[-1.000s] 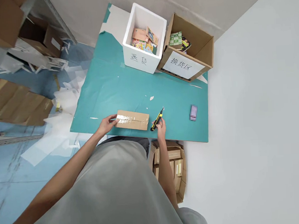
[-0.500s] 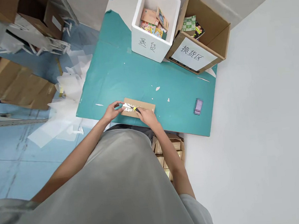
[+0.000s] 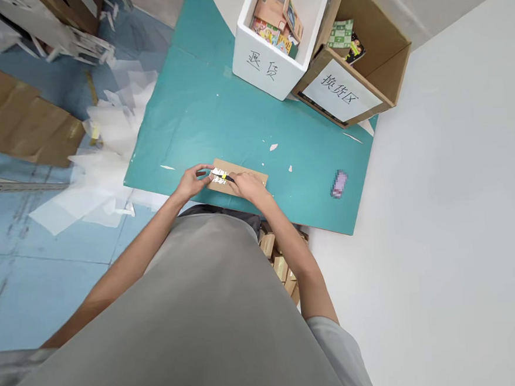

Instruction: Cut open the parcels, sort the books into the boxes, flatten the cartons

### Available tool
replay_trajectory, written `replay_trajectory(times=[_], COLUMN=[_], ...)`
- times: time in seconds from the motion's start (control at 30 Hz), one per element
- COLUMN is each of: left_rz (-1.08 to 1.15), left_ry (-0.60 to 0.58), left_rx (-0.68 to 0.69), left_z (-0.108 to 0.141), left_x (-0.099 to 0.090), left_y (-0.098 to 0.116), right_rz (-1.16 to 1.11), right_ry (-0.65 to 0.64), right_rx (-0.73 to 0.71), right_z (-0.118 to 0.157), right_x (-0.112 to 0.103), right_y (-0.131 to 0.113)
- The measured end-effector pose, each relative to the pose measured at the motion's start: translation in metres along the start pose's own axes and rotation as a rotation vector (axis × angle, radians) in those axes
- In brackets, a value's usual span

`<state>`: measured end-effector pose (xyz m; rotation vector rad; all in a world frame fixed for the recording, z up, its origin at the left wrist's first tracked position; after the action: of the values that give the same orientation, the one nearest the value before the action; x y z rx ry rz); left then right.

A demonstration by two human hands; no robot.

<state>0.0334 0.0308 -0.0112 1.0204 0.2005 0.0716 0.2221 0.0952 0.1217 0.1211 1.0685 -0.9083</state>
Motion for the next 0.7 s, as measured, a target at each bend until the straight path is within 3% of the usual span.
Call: replay_trajectory(times=[0.37,0.47,0.7], left_rz=[-0.025,-0.032,-0.035], left_ry=[0.035,0.043,0.065], left_rx=[-0.012,-0.004,0.010], left_z=[0.004,0.005,0.006], left_x=[0.001,0.001,0.005], left_y=[0.003,0.004,0.005], right_rz=[0.216,0.248,0.281], right_ry=[-0.101,-0.140,-0.249], right_rx=[0.096,0.164,0.361], right_z=[-0.003,0.015,0.088], right_x=[-0.014,-0.016,-0.009], right_y=[-0.013,0.004,0.062])
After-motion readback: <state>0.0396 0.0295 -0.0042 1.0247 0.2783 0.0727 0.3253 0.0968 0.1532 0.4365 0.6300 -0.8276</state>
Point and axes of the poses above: each hand's wrist, its own z-axis away from the middle knuckle, its own x-axis out of the palm, y = z × x, the point moved 3 cm from there along -z, towards the middle knuckle, and after that the axes turned 6 degrees about -x, right-handed, at the moved point
